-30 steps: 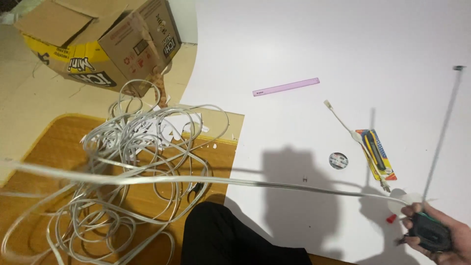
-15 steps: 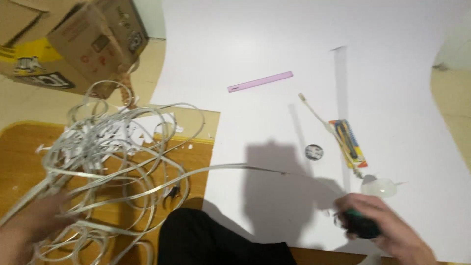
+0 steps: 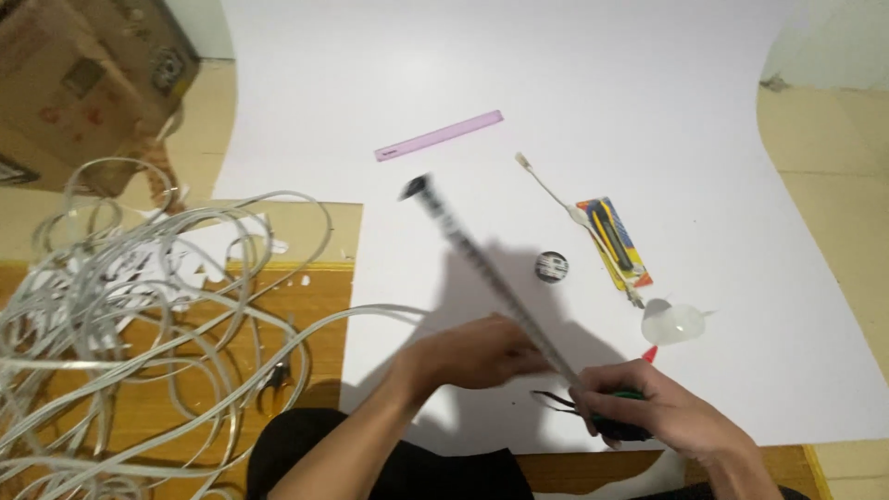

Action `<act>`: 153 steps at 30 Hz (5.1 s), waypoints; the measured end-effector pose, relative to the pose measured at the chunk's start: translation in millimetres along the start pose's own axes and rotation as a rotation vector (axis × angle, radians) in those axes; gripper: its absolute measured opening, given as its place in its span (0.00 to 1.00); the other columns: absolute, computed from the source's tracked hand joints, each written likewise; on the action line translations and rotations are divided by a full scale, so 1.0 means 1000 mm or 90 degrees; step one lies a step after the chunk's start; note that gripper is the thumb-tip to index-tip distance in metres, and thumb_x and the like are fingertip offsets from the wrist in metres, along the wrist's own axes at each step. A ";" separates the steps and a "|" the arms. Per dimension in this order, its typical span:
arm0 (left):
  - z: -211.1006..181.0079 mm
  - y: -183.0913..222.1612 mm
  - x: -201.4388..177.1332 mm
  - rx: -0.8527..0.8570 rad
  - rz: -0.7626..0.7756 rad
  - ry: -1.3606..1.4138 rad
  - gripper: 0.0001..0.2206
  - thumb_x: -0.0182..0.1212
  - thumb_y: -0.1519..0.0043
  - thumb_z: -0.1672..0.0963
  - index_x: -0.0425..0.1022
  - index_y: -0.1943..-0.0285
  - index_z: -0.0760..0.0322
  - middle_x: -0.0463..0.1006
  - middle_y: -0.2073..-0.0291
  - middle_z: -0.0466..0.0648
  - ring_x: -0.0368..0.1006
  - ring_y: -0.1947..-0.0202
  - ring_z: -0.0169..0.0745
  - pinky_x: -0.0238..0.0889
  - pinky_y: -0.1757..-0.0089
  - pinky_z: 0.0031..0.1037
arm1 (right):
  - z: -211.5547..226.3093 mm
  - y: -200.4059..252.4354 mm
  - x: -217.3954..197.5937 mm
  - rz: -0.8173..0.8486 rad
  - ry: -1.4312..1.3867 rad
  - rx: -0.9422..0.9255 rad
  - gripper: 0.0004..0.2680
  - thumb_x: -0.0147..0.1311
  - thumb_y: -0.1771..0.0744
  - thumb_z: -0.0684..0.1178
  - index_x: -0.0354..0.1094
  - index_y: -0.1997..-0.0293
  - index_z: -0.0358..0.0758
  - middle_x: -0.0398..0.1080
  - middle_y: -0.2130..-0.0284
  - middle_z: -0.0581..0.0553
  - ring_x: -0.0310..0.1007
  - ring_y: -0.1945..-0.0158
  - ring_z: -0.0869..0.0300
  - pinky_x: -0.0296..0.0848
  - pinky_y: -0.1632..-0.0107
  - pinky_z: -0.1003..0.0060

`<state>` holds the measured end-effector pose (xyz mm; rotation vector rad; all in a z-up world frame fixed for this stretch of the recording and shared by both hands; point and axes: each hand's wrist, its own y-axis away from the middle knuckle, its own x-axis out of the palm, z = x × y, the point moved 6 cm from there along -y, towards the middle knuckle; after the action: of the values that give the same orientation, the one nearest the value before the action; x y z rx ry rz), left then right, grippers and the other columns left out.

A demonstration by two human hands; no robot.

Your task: Measuring a length of LED strip lighting using a tape measure on a white floor-level workspace.

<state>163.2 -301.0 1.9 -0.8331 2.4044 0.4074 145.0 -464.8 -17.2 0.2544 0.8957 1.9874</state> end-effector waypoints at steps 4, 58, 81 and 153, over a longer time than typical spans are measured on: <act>0.027 0.004 0.005 -0.193 -0.065 0.105 0.10 0.47 0.39 0.54 0.74 0.61 0.60 0.77 0.68 0.44 0.68 0.74 0.33 0.64 0.69 0.24 | -0.005 -0.010 -0.006 0.018 -0.004 -0.045 0.08 0.50 0.37 0.42 0.75 0.64 0.27 0.67 0.85 0.42 0.60 0.83 0.60 0.57 0.79 0.67; 0.133 0.053 0.030 -0.310 0.054 0.090 0.12 0.60 0.47 0.51 0.77 0.67 0.64 0.70 0.83 0.47 0.62 0.80 0.37 0.59 0.69 0.30 | -0.045 -0.021 -0.065 -0.170 0.441 -0.021 0.09 0.49 0.37 0.47 0.75 0.62 0.39 0.69 0.83 0.42 0.64 0.79 0.60 0.65 0.74 0.68; 0.122 0.061 0.005 -0.352 -0.171 0.202 0.07 0.59 0.45 0.58 0.70 0.76 0.63 0.69 0.82 0.48 0.66 0.78 0.37 0.64 0.69 0.30 | -0.072 -0.020 -0.106 -0.150 0.369 0.103 0.08 0.60 0.39 0.45 0.85 0.76 0.33 0.64 0.89 0.45 0.62 0.82 0.60 0.59 0.76 0.69; 0.262 0.141 -0.044 -0.535 -0.293 0.142 0.14 0.52 0.38 0.55 0.75 0.73 0.68 0.63 0.85 0.49 0.58 0.81 0.40 0.51 0.72 0.31 | -0.134 -0.088 -0.105 -0.140 0.380 0.161 0.14 0.41 0.35 0.58 0.72 0.59 0.45 0.66 0.75 0.48 0.62 0.69 0.63 0.58 0.64 0.66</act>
<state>207.4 -56.1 -167.1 -1.8192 2.0904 1.2151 195.8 -587.1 -155.7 -0.3068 1.4851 1.7618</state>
